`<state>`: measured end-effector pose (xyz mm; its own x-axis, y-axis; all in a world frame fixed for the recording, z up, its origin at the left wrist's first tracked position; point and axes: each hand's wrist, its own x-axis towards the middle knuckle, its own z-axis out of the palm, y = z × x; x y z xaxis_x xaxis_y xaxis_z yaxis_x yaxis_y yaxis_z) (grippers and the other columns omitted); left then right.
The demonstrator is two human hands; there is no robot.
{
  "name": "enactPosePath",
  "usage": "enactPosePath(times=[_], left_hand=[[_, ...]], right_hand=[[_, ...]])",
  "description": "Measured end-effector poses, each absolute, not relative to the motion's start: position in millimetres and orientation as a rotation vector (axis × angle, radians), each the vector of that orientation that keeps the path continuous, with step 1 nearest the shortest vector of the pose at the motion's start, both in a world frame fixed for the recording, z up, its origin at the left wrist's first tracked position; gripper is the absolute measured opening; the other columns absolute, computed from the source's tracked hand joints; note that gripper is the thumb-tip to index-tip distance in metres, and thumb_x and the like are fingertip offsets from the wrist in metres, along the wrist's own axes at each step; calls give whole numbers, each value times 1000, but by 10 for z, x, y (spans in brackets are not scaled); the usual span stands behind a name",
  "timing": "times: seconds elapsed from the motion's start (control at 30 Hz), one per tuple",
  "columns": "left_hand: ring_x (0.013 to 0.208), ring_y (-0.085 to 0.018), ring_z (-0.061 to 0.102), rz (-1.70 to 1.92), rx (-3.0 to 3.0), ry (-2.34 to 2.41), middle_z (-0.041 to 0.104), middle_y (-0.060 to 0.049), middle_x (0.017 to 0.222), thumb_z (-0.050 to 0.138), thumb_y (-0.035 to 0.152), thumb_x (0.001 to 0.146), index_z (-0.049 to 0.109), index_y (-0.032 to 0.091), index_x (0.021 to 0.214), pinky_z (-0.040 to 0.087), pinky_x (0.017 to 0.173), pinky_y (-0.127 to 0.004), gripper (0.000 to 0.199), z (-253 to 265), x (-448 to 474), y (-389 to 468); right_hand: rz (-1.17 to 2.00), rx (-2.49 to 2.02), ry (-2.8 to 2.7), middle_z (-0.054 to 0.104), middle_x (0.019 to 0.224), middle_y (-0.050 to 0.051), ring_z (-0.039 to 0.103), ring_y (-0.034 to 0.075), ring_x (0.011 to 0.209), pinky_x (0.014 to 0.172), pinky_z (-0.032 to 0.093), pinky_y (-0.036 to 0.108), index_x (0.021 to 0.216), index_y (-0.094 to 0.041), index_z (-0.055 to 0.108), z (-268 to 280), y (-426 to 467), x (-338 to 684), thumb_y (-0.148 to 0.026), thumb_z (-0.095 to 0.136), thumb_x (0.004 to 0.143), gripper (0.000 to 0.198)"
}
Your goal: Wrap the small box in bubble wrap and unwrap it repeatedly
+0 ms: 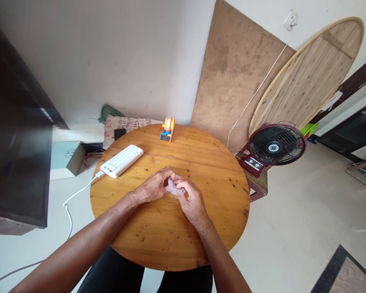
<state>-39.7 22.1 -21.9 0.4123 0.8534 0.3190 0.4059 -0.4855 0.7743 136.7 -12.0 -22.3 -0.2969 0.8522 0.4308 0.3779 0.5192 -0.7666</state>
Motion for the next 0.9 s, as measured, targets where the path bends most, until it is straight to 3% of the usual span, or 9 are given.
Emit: enactPosePath(times=[0.17,0.3,0.4,0.5,0.63,0.9], left_hand=[[91,-16,60,892,2055,913,62,-2,99,58,7,67,56,19,88,47,82,-28,24,-100,-526,211],[111,-19,56,751,2099,848,60,-3,117,58,7,64,56,21,109,43,98,-33,47,-42,-632,206],[127,-23,46,670,2166,887,51,-8,136,64,15,66,44,22,133,37,107,-39,71,-91,-638,215],[137,-27,35,651,2219,895,39,-11,147,69,20,66,31,21,144,29,113,-44,87,-197,-593,242],[140,-25,30,718,2228,807,35,-11,150,67,14,67,32,23,144,28,114,-44,85,-349,-535,304],[117,-21,55,896,2052,706,57,-12,126,64,9,68,50,18,130,43,101,-36,64,-457,-440,368]], right_hand=[[537,-999,-1946,66,111,6,58,21,115,99,46,39,88,-26,58,-301,-135,1381,-15,50,87,14],[454,-919,-2036,65,112,7,55,21,119,101,45,42,92,-26,57,-303,-147,1410,-9,49,85,20],[394,-895,-2132,65,114,8,54,22,120,102,45,44,98,-26,57,-293,-144,1443,-7,48,83,26],[334,-866,-2196,64,116,8,53,22,122,104,44,45,103,-26,57,-314,-125,1474,-6,48,82,31],[279,-839,-2231,63,120,8,51,21,124,106,42,46,106,-26,57,-371,-91,1495,-4,46,80,36],[377,-833,-2150,64,118,7,53,21,121,105,41,42,101,-25,58,-372,-72,1493,-3,45,78,34]])
